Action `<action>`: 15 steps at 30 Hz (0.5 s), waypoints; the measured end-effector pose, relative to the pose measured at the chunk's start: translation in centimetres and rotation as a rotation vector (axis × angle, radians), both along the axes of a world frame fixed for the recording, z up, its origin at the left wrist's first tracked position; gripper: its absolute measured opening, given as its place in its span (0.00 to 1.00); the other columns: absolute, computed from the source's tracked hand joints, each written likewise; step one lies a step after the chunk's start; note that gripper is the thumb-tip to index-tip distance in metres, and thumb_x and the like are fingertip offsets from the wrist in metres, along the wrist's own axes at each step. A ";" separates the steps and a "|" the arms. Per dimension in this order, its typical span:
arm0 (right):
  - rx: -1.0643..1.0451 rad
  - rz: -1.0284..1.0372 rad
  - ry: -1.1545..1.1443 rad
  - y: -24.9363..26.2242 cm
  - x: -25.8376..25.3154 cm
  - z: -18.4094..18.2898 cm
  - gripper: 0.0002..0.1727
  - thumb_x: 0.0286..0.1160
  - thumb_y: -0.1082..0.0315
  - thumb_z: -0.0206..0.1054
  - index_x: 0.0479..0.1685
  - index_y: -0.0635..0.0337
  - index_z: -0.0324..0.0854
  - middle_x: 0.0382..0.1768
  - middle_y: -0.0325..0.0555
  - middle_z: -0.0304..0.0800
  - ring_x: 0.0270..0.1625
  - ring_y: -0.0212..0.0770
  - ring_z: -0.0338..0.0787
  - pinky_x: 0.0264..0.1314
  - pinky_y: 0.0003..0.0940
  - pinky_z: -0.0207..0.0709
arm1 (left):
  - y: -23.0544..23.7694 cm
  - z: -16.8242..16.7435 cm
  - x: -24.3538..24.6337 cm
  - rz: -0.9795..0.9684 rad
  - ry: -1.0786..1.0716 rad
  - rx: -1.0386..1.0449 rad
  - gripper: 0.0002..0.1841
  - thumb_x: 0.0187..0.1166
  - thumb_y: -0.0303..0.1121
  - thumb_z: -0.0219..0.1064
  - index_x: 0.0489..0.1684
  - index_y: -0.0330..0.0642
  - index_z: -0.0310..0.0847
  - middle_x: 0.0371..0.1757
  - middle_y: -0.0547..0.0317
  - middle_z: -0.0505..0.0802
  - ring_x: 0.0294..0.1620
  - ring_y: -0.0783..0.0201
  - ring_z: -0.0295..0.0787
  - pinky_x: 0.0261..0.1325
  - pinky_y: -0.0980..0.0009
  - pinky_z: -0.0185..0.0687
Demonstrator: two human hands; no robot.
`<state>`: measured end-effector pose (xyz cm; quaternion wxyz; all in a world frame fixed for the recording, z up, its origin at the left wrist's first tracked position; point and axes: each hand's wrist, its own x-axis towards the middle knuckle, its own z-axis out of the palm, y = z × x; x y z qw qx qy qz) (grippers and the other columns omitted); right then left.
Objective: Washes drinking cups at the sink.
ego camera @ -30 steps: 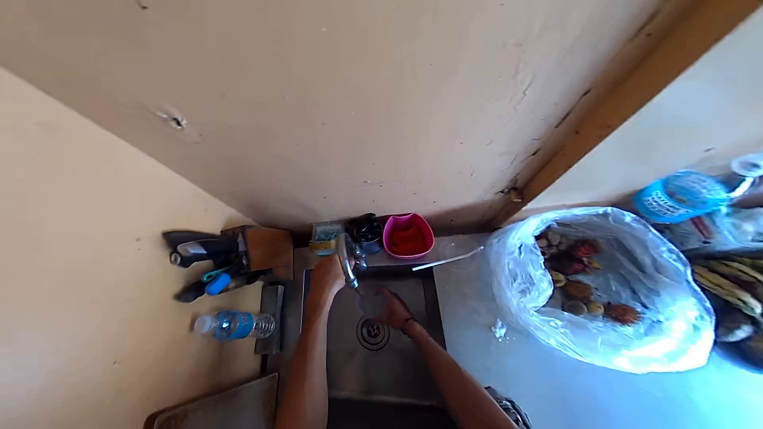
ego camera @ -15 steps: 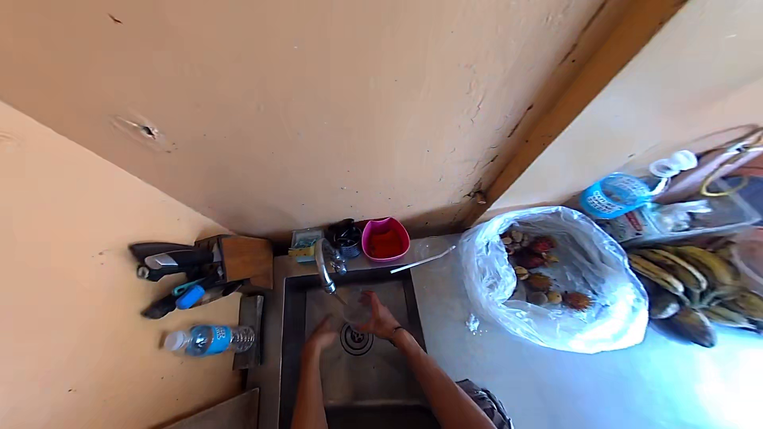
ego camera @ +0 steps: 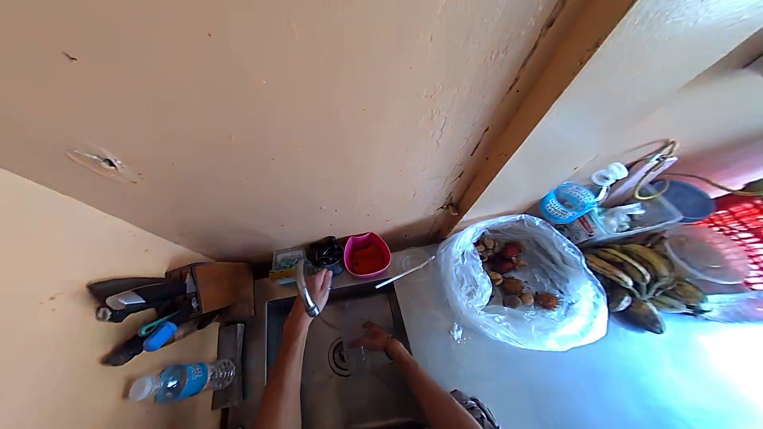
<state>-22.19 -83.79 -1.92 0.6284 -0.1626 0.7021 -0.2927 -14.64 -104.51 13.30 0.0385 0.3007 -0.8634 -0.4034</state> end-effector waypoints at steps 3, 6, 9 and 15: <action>0.086 -0.225 -0.151 1.5 0.6 0.7 0.61 0.62 0.45 0.82 0.91 0.63 0.47 0.72 0.69 0.78 0.68 0.61 0.85 0.69 0.55 0.80 | 0.5 -4.0 1.6 0.213 0.419 0.325 0.17 0.88 0.35 0.43 0.32 0.41 0.76 0.23 0.73 0.76 0.25 0.78 0.72 0.36 0.79 0.72; 0.153 -0.408 -0.290 3.0 1.3 3.0 0.56 0.69 0.37 0.73 0.92 0.56 0.48 0.64 0.67 0.84 0.59 0.60 0.89 0.60 0.53 0.83 | 4.8 -6.4 6.6 0.510 0.215 0.398 0.19 0.91 0.35 0.44 0.54 0.27 0.76 0.34 0.49 0.86 0.33 0.60 0.83 0.43 0.64 0.83; 0.169 -0.414 -0.350 4.1 2.7 4.7 0.54 0.72 0.34 0.68 0.91 0.56 0.49 0.59 0.65 0.87 0.52 0.57 0.91 0.55 0.51 0.84 | 10.9 -7.5 10.3 0.319 -0.177 0.700 0.44 0.81 0.47 0.65 0.92 0.37 0.44 0.81 0.32 0.73 0.78 0.40 0.74 0.73 0.42 0.74; -0.124 -0.083 -0.317 4.3 5.8 11.1 0.45 0.80 0.43 0.66 0.90 0.57 0.53 0.65 0.65 0.85 0.58 0.58 0.91 0.59 0.56 0.84 | 13.8 -4.8 14.2 0.315 -0.081 0.710 0.57 0.61 0.31 0.82 0.94 0.48 0.43 0.72 0.35 0.82 0.63 0.46 0.88 0.62 0.49 0.87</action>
